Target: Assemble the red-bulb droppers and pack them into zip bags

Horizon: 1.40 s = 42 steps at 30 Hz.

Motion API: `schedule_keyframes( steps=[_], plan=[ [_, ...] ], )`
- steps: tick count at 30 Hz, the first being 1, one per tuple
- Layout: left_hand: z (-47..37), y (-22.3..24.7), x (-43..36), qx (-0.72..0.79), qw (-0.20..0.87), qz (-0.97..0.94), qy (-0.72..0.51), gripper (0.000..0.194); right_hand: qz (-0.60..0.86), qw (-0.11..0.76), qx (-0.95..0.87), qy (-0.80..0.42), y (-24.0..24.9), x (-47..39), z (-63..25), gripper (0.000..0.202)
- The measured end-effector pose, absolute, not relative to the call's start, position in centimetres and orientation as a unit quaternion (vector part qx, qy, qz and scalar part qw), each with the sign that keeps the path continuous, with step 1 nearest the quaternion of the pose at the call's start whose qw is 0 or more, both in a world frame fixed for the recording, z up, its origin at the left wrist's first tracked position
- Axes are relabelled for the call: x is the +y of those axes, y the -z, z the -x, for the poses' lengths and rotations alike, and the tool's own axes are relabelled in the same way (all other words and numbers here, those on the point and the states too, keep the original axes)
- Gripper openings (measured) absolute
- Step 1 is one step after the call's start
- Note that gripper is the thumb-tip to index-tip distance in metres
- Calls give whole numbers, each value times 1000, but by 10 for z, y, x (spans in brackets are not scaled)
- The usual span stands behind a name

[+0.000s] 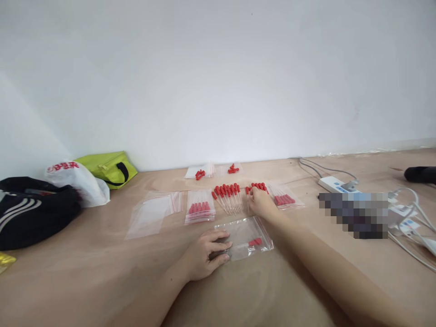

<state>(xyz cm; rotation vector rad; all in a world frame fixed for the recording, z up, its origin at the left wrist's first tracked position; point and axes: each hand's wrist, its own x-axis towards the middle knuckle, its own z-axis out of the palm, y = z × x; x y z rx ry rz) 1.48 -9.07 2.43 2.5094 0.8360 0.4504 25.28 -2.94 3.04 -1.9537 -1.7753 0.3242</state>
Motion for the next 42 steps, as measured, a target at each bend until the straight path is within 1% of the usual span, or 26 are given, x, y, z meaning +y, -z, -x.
schedule_keyframes(
  steps=[2,5,8,9,11,12,14,16,19,24,27,32,36,42],
  plan=[
    [-14,-24,-91,300,226,-914,-155,29,746,221,-619,-106,-29,-17,-238,24],
    [-13,-25,-91,295,224,-918,-142,29,775,200,-592,-96,-28,-7,-226,29],
    [-12,-25,-91,295,223,-919,-137,28,777,194,-593,-85,-32,-8,-227,34],
    [-12,-25,-91,296,224,-918,-138,28,770,205,-599,-82,-34,-10,-231,39],
    [-13,-24,-91,301,228,-915,-144,27,738,263,-615,-90,-35,-21,-243,50],
    [-13,-23,-91,303,230,-913,-148,28,712,314,-619,-106,-34,-28,-251,57],
    [-13,-22,-90,307,235,-909,-157,28,660,420,-598,-172,-30,-45,-269,63],
    [-14,-21,-90,305,237,-908,-161,28,630,506,-531,-256,-22,-63,-284,65],
    [-14,-22,-90,307,238,-908,-157,28,608,572,-443,-328,-8,-85,-294,66],
    [-16,-26,-91,313,230,-909,-148,27,569,617,-379,-390,2,-97,-284,52],
    [-16,-28,-92,312,228,-911,-145,30,542,633,-360,-420,0,-101,-271,50],
    [-15,-31,-94,328,219,-909,-136,51,509,614,-348,-492,-3,-112,-259,44],
    [-14,-32,-95,338,215,-908,-124,51,491,562,-394,-536,-3,-114,-264,38],
    [-15,-32,-94,345,224,-903,-126,50,495,517,-465,-522,1,-110,-269,37]
  ],
)
